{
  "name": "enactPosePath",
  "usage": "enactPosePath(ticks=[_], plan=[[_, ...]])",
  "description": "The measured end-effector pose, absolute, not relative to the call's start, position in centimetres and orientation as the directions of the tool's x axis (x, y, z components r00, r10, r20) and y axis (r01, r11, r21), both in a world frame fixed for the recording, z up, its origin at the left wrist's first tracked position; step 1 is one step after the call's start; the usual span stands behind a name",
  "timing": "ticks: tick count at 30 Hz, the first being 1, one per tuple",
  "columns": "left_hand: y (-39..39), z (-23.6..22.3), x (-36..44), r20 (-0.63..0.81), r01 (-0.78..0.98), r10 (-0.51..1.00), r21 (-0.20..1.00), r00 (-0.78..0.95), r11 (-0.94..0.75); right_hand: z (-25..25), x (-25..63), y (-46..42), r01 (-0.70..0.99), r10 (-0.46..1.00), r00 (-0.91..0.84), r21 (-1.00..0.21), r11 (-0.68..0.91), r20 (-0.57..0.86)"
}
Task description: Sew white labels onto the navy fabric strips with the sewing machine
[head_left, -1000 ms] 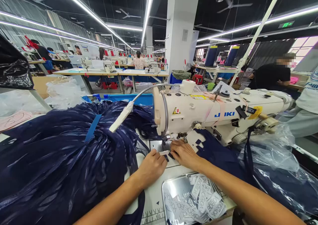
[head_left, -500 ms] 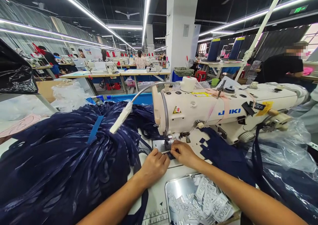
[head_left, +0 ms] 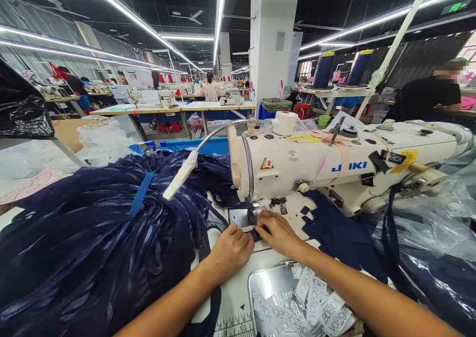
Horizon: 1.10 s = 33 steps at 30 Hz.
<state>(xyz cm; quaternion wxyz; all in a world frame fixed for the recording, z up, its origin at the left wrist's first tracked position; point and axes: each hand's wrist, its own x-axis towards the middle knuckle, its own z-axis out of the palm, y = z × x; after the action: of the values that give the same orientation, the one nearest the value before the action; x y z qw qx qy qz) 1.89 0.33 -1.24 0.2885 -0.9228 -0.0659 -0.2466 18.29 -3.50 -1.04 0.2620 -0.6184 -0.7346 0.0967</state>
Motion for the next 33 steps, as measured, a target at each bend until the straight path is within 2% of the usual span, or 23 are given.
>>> enactPosePath(ticks=[4, 7, 9, 14, 16, 20, 22, 28, 33], plan=[[0.3, -1.4, 2.0, 0.482, 0.271, -0.003, -0.497, 0.876, -0.824, -1.2, 19.1, -3.6, 0.753, 0.949, -0.148, -0.591, 0.29, 0.277], [0.3, -1.5, 2.0, 0.453, 0.26, 0.013, -0.489, 0.892, -0.832, -1.3, 19.6, -4.0, 0.73, 0.935, -0.211, -0.59, 0.346, 0.286], [0.3, -1.6, 2.0, 0.431, 0.257, 0.029, -0.481, 0.902, -0.838, -1.3, 19.6, -4.5, 0.772, 0.92, -0.257, -0.51, 0.379, 0.295], [0.4, -1.8, 2.0, 0.42, 0.259, 0.049, -0.46, 0.906, -0.849, -1.5, 18.8, -5.5, 0.864, 0.864, -0.363, -0.22, 0.452, 0.348], [0.5, -1.8, 2.0, 0.407, 0.256, 0.057, -0.453, 0.912, -0.854, -1.6, 18.6, -5.6, 0.873, 0.858, -0.377, -0.177, 0.455, 0.35], [0.6, -2.0, 2.1, 0.388, 0.247, 0.063, -0.446, 0.92, -0.861, -1.5, 18.7, -5.5, 0.815, 0.879, -0.336, -0.364, 0.451, 0.339], [0.7, -2.0, 2.2, 0.387, 0.242, 0.061, -0.439, 0.92, -0.865, -1.5, 18.6, -5.6, 0.811, 0.886, -0.323, -0.385, 0.44, 0.333], [0.4, -0.9, 1.4, 0.397, 0.279, 0.122, -0.369, 0.91, -0.886, -2.1, 17.6, -6.3, 0.915, 0.869, -0.385, 0.003, 0.404, 0.312], [0.1, 0.1, -0.2, 0.383, 0.271, 0.188, -0.173, 0.905, -0.947, -1.2, 19.4, -5.2, 0.805, 0.758, -0.59, 0.131, 0.579, 0.276]])
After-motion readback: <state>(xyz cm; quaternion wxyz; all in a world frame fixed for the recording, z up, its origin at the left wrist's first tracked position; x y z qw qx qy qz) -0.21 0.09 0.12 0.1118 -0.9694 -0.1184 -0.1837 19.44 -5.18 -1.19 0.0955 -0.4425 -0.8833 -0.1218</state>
